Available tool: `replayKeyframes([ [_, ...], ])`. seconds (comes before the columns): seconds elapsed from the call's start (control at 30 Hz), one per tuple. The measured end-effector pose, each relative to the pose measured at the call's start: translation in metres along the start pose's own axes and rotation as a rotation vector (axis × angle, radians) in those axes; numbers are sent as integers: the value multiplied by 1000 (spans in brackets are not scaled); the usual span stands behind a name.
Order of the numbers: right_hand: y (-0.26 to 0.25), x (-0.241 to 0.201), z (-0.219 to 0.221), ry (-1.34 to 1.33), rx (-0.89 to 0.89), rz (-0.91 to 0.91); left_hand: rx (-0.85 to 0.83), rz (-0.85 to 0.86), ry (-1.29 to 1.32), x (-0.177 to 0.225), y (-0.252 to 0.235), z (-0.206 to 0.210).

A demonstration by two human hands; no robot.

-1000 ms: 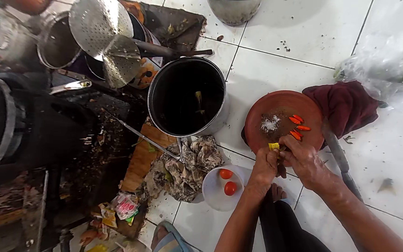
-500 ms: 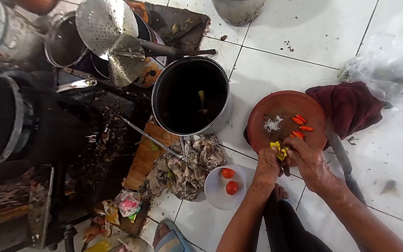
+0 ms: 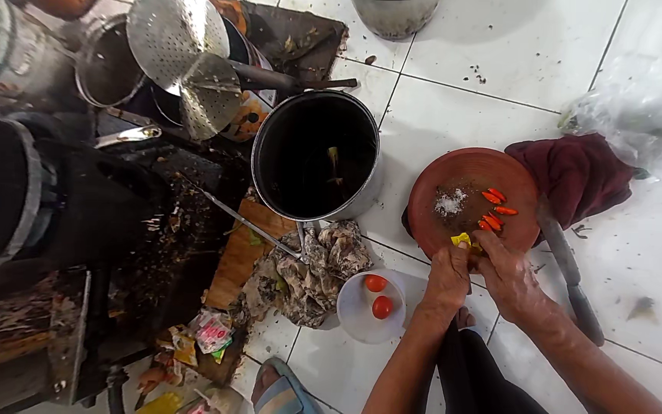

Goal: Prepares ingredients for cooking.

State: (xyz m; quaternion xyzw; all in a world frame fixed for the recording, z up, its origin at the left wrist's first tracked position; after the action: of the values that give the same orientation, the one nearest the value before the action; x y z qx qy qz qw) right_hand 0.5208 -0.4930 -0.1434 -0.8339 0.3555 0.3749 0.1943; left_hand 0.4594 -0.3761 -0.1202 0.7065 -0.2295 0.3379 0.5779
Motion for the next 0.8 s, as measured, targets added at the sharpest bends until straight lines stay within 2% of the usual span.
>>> replayKeyframes([
  [0.13, 0, 7, 3, 35, 83, -23, 40, 9, -329, 8, 2, -4],
  [0.3, 0, 7, 2, 173, 94, -72, 76, 129, -462, 23, 11, -13],
  [0.43, -1, 8, 3, 332, 94, -129, 32, 80, -606, 37, 16, -7],
  [0.63, -7, 11, -4, 238, 185, -86, 60, 114, -332, 16, 8, -5],
  [0.8, -10, 15, -6, 334, 163, -204, 74, 78, -182, 22, 5, -8],
])
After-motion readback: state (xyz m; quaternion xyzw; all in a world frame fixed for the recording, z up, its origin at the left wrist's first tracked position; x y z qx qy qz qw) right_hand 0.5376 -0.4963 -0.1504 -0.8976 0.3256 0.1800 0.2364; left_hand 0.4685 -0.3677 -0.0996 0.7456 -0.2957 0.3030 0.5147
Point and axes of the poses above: each hand's wrist, its own y-axis away from the middle knuckle, its own z-axis out of the palm, x = y × z, the point moved 1 cm from there along -y, towards the middle knuckle, and after that the axes turned 2 degrees about -x, right-handed, at the moved point
